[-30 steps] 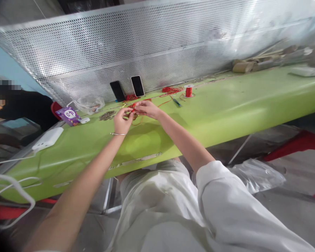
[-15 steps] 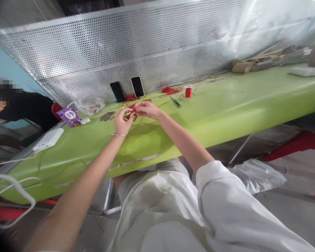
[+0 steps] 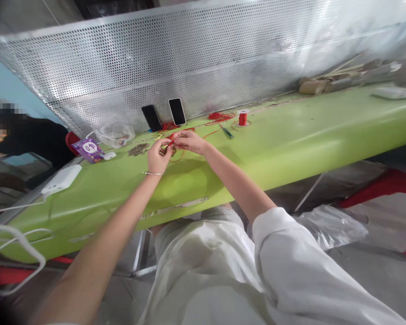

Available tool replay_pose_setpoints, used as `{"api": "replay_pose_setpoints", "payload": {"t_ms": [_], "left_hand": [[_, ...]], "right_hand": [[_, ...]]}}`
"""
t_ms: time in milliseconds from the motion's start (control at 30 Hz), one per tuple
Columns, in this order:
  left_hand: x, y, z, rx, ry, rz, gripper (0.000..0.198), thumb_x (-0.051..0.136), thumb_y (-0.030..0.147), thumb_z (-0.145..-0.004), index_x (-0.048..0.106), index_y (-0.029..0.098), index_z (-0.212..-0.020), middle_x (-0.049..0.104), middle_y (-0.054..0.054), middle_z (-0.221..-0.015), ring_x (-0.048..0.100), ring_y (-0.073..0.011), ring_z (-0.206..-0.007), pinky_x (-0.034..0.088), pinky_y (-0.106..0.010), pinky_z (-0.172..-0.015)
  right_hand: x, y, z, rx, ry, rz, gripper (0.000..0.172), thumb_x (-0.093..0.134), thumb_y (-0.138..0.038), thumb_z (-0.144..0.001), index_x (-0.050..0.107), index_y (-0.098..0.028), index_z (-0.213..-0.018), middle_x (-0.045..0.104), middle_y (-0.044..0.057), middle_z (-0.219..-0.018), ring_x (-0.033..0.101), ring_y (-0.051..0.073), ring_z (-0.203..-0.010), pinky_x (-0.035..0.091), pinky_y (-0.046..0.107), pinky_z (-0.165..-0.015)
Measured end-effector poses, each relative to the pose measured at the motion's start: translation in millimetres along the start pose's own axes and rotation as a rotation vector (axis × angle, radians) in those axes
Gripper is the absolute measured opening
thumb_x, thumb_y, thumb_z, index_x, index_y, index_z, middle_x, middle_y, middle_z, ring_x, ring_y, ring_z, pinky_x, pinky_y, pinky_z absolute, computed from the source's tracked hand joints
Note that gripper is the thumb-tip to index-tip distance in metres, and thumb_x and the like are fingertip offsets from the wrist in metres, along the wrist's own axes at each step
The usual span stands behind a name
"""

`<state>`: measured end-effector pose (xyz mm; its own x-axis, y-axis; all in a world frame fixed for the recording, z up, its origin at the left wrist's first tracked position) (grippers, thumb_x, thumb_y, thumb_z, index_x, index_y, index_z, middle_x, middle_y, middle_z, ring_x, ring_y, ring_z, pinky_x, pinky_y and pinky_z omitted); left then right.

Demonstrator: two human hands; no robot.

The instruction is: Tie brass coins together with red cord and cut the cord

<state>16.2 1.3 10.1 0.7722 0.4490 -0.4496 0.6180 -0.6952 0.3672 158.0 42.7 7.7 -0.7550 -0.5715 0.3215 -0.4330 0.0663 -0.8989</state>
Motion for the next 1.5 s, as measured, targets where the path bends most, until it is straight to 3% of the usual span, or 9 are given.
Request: {"api": "replay_pose_setpoints", "payload": {"t_ms": [500, 767, 1033, 1367, 1500], "left_hand": [[0.2, 0.1, -0.8, -0.028, 0.002, 0.009, 0.018, 0.055, 0.01, -0.076, 0.06, 0.022, -0.089, 0.067, -0.003, -0.088, 0.061, -0.0141, -0.07, 0.047, -0.023, -0.055], [0.0, -0.6, 0.0, -0.07, 0.017, 0.014, 0.012, 0.057, 0.013, -0.076, 0.056, 0.021, -0.085, 0.065, 0.001, -0.082, 0.046, -0.0065, -0.044, 0.04, -0.021, -0.048], [0.2, -0.9, 0.1, -0.075, 0.016, 0.018, 0.011, 0.057, 0.014, -0.076, 0.054, 0.022, -0.083, 0.064, 0.002, -0.081, 0.045, -0.0062, -0.044, 0.039, -0.021, -0.047], [0.1, -2.8, 0.5, -0.08, 0.019, 0.015, 0.009, 0.06, 0.015, -0.076, 0.053, 0.022, -0.077, 0.059, 0.005, -0.068, 0.044, -0.0066, -0.043, 0.037, -0.021, -0.047], [0.0, -1.5, 0.3, -0.077, 0.016, 0.02, 0.011, 0.059, 0.014, -0.077, 0.055, 0.022, -0.082, 0.063, 0.002, -0.077, 0.046, -0.0069, -0.045, 0.038, -0.022, -0.048]], "right_hand": [[-0.2, -0.6, -0.2, 0.013, 0.005, 0.019, 0.014, 0.067, -0.005, -0.075, 0.058, -0.015, -0.078, 0.068, -0.001, -0.072, 0.067, 0.008, -0.071, 0.055, 0.019, -0.075], [-0.7, 0.0, -0.3, 0.007, 0.021, -0.003, 0.013, 0.067, -0.005, -0.075, 0.059, -0.015, -0.077, 0.068, 0.0, -0.072, 0.068, 0.009, -0.072, 0.055, 0.018, -0.073], [-3.0, 1.2, -0.5, 0.018, 0.033, 0.003, 0.013, 0.069, -0.007, -0.075, 0.06, -0.015, -0.078, 0.068, -0.001, -0.072, 0.067, 0.008, -0.069, 0.056, 0.023, -0.079], [-4.0, 1.8, -1.1, 0.014, 0.032, -0.003, 0.012, 0.067, -0.005, -0.076, 0.059, -0.014, -0.079, 0.068, -0.001, -0.072, 0.067, 0.007, -0.067, 0.056, 0.019, -0.076], [-3.0, 1.5, -1.0, 0.014, 0.028, -0.006, 0.013, 0.067, -0.006, -0.076, 0.059, -0.015, -0.078, 0.068, -0.001, -0.073, 0.068, 0.008, -0.07, 0.056, 0.018, -0.075]]}}
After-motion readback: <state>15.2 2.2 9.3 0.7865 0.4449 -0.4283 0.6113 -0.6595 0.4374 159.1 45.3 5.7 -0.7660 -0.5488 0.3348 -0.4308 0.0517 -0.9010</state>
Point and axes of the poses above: each hand's wrist, its own z-axis away from the middle knuckle, its own x-axis out of the palm, y = z × x, the point moved 3 cm from there along -z, towards the middle knuckle
